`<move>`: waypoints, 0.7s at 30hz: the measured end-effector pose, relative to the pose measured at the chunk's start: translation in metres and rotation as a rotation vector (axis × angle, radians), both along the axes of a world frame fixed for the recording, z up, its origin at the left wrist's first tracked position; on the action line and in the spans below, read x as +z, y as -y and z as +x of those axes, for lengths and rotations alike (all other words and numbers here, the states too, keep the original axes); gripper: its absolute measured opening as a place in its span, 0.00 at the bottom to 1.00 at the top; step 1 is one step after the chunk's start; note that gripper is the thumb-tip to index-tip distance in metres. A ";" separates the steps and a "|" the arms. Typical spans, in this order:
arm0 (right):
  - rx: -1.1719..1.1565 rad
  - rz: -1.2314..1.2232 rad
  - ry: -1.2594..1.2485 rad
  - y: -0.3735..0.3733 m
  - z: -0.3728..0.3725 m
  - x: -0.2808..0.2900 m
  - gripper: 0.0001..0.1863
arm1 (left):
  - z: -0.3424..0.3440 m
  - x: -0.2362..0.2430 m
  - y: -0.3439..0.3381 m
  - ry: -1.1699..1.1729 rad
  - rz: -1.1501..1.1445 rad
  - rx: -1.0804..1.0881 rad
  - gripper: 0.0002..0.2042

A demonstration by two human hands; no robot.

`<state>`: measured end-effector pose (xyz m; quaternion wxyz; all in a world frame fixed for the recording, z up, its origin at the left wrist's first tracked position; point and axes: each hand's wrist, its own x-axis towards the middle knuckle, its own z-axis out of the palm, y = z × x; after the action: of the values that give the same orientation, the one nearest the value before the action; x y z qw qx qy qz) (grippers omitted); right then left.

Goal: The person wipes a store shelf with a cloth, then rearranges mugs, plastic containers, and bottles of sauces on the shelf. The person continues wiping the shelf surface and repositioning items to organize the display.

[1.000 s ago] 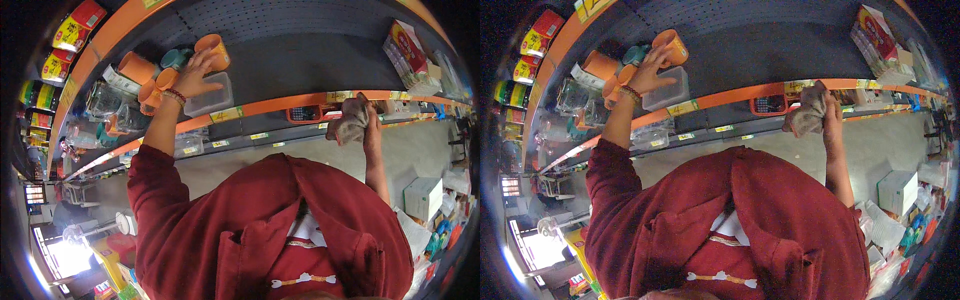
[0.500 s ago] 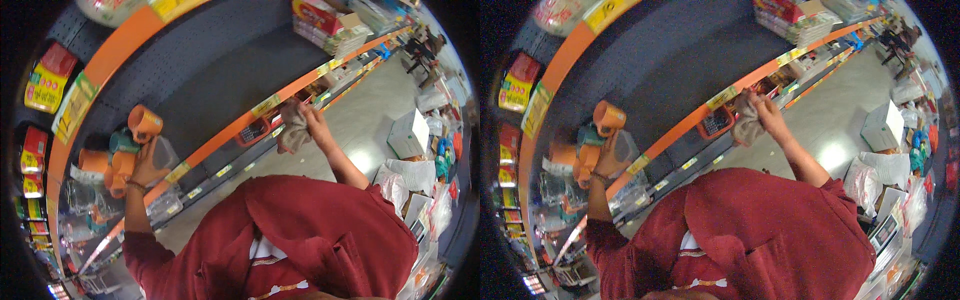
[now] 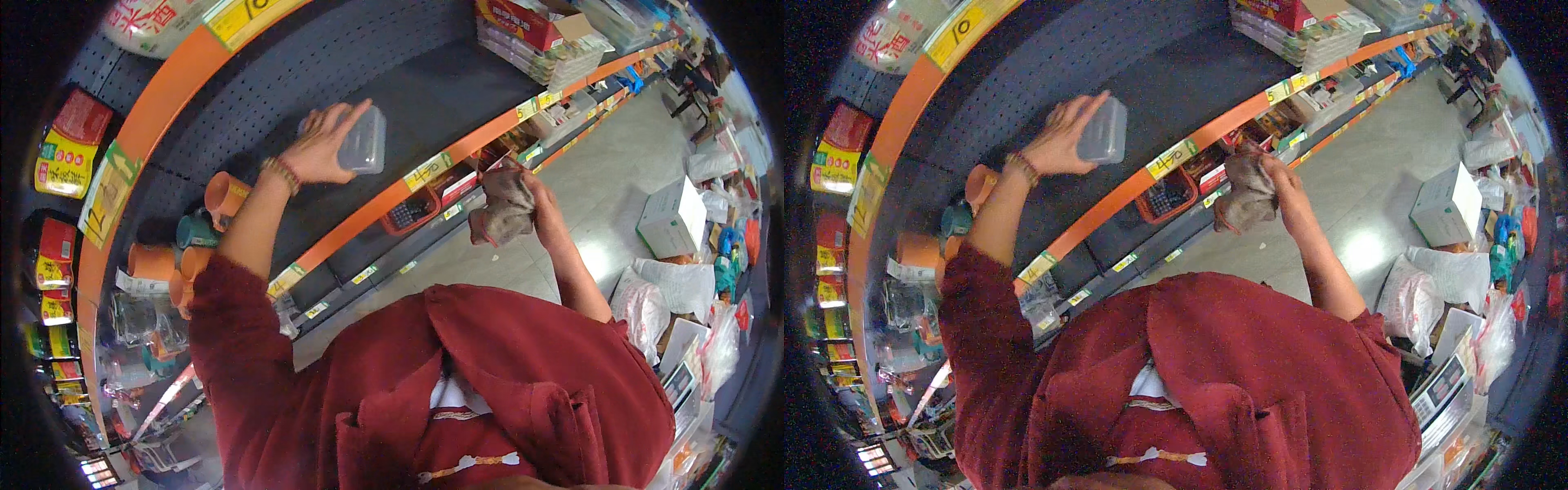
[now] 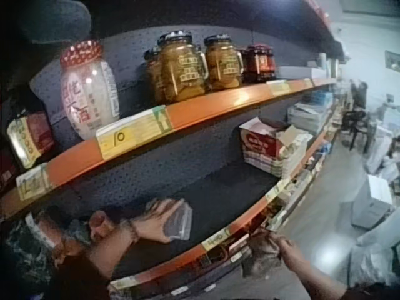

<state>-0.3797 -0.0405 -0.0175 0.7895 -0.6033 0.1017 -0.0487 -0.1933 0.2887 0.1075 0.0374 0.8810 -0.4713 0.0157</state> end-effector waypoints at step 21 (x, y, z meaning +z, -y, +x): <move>-0.264 0.289 0.035 0.076 -0.024 0.015 0.30 | 0.101 0.019 0.218 -1.051 -0.323 -0.027 0.56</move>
<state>-0.4036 -0.1164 -0.0023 0.8563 -0.4642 0.1722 -0.1472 -0.0926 0.0708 0.1268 0.4027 0.7472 -0.3919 -0.3549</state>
